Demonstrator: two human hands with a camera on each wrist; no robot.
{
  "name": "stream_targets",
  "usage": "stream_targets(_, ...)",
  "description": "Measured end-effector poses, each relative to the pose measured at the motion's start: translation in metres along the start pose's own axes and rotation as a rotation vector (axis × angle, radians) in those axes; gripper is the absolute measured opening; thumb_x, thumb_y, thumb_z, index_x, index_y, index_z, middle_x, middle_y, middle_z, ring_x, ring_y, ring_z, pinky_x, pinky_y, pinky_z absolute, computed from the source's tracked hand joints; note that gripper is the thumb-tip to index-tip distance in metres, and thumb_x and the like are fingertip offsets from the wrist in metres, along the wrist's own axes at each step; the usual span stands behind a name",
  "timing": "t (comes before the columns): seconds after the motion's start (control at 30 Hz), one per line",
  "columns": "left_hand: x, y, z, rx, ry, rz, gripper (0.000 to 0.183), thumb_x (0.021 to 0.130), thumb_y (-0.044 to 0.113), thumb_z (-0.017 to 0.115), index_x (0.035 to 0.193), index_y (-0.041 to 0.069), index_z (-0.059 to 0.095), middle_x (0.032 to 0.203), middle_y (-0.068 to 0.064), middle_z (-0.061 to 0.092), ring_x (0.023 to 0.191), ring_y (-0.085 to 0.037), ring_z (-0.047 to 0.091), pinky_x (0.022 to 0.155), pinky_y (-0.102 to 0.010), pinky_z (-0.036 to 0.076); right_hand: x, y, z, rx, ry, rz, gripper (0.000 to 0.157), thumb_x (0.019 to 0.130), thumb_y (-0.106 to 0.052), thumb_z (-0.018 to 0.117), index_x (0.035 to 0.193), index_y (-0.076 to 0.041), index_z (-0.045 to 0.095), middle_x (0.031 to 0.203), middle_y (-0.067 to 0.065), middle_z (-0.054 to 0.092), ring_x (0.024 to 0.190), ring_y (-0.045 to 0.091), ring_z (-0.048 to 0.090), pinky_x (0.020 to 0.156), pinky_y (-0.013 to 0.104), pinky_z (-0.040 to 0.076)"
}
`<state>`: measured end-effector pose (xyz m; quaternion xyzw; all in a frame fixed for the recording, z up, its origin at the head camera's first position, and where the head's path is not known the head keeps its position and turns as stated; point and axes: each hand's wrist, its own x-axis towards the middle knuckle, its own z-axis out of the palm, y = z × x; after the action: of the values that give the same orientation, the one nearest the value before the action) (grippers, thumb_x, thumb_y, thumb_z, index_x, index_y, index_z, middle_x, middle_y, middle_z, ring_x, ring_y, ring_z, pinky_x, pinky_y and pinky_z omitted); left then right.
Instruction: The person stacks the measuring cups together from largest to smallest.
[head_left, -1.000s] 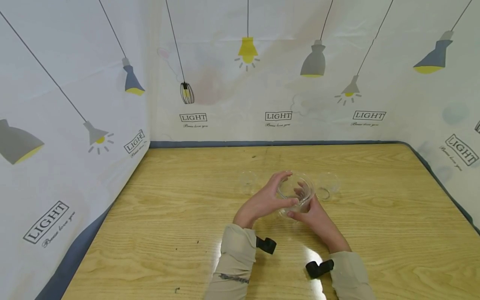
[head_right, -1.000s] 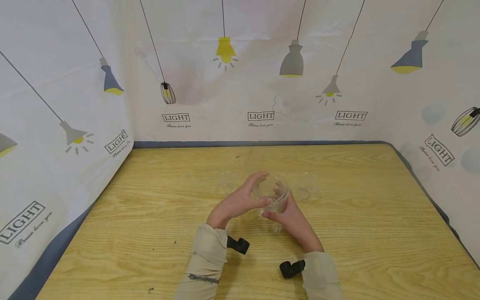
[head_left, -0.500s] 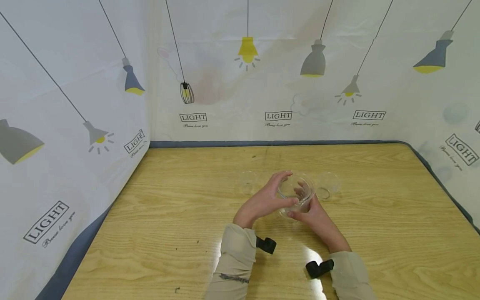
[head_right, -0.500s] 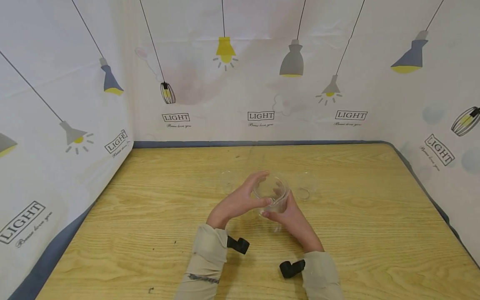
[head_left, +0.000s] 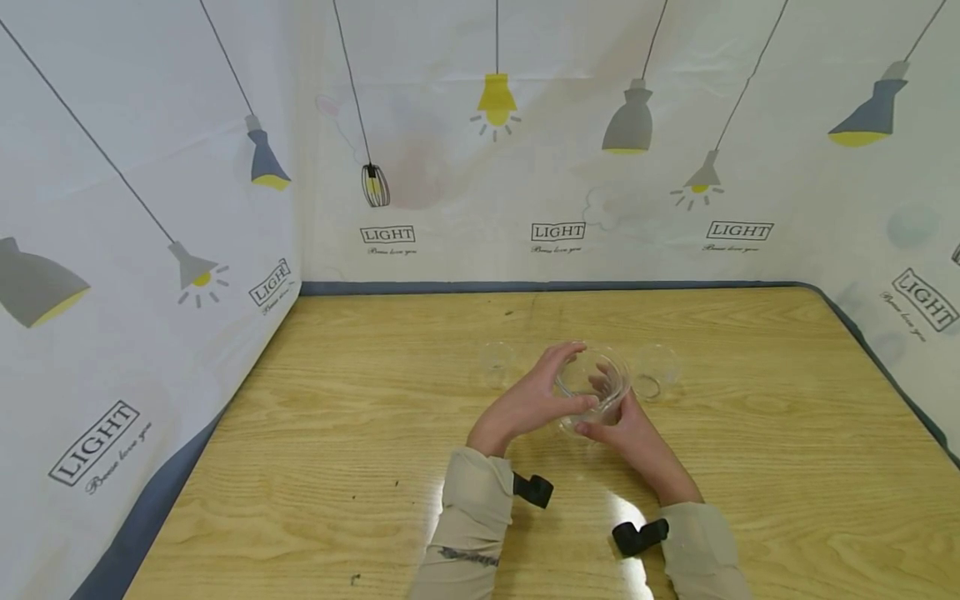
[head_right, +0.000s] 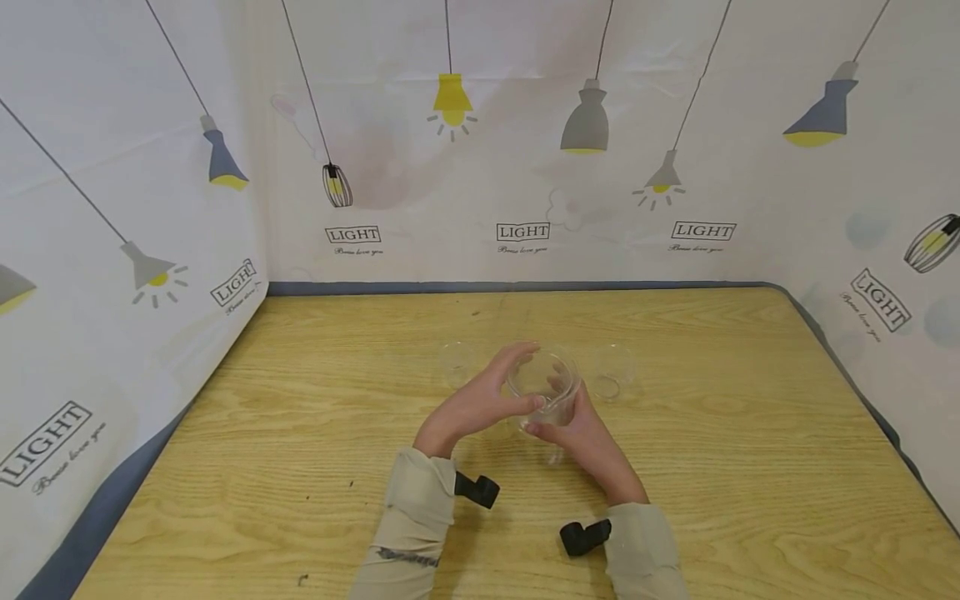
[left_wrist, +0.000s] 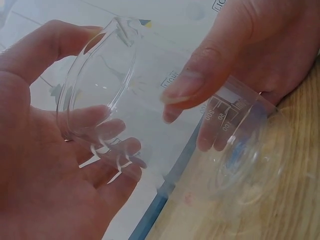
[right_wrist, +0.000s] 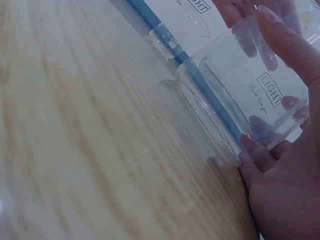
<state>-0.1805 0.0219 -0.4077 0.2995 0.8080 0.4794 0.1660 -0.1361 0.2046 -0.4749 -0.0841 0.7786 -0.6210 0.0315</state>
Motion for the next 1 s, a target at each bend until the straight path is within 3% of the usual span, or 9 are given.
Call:
stream_targets(0.1, 0.0, 0.0, 0.0, 0.0, -0.001, 0.005, 0.076, 0.079, 0.048, 0.061, 0.141, 0.026, 0.023, 0.144, 0.01, 0.017, 0.128, -0.014, 0.024, 0.097, -0.042, 0.03, -0.002, -0.009, 0.001, -0.001, -0.003, 0.003, 0.09, 0.076, -0.015, 0.072, 0.142, -0.018, 0.011, 0.139, 0.018, 0.026, 0.127, 0.035, 0.024, 0.098, 0.056, 0.021)
stream_targets(0.3, 0.0, -0.001, 0.0, 0.005, 0.002, 0.017, 0.077, 0.079, 0.049, 0.061, 0.141, 0.026, 0.022, 0.144, 0.01, 0.017, 0.129, -0.014, 0.024, 0.098, -0.042, 0.03, -0.007, -0.027, 0.002, 0.031, -0.012, 0.013, 0.088, 0.077, -0.012, 0.07, 0.142, -0.015, 0.011, 0.14, 0.022, 0.023, 0.128, 0.037, 0.021, 0.099, 0.056, 0.019)
stream_targets(0.53, 0.001, -0.003, 0.0, -0.003, 0.003, 0.021, 0.077, 0.079, 0.049, 0.061, 0.141, 0.026, 0.022, 0.144, 0.011, 0.017, 0.128, -0.014, 0.024, 0.098, -0.042, 0.03, -0.003, -0.013, 0.001, 0.04, -0.006, 0.012, 0.089, 0.076, -0.013, 0.071, 0.142, -0.018, 0.011, 0.14, 0.019, 0.024, 0.128, 0.034, 0.022, 0.099, 0.055, 0.02)
stream_targets(0.7, 0.0, -0.002, 0.001, -0.01, 0.004, 0.013, 0.076, 0.078, 0.049, 0.061, 0.141, 0.027, 0.023, 0.144, 0.011, 0.018, 0.128, -0.014, 0.024, 0.098, -0.041, 0.03, -0.007, -0.027, 0.003, 0.032, -0.012, 0.024, 0.088, 0.077, -0.01, 0.069, 0.142, -0.014, 0.01, 0.14, 0.023, 0.022, 0.128, 0.037, 0.021, 0.099, 0.056, 0.019)
stream_targets(1.0, -0.001, -0.001, 0.001, -0.019, 0.0, 0.01, 0.077, 0.078, 0.048, 0.062, 0.141, 0.028, 0.022, 0.143, 0.011, 0.018, 0.128, -0.018, 0.026, 0.097, -0.042, 0.03, -0.007, -0.027, 0.003, 0.028, -0.01, 0.022, 0.088, 0.077, -0.009, 0.069, 0.142, -0.016, 0.011, 0.14, 0.023, 0.022, 0.128, 0.037, 0.021, 0.099, 0.056, 0.019)
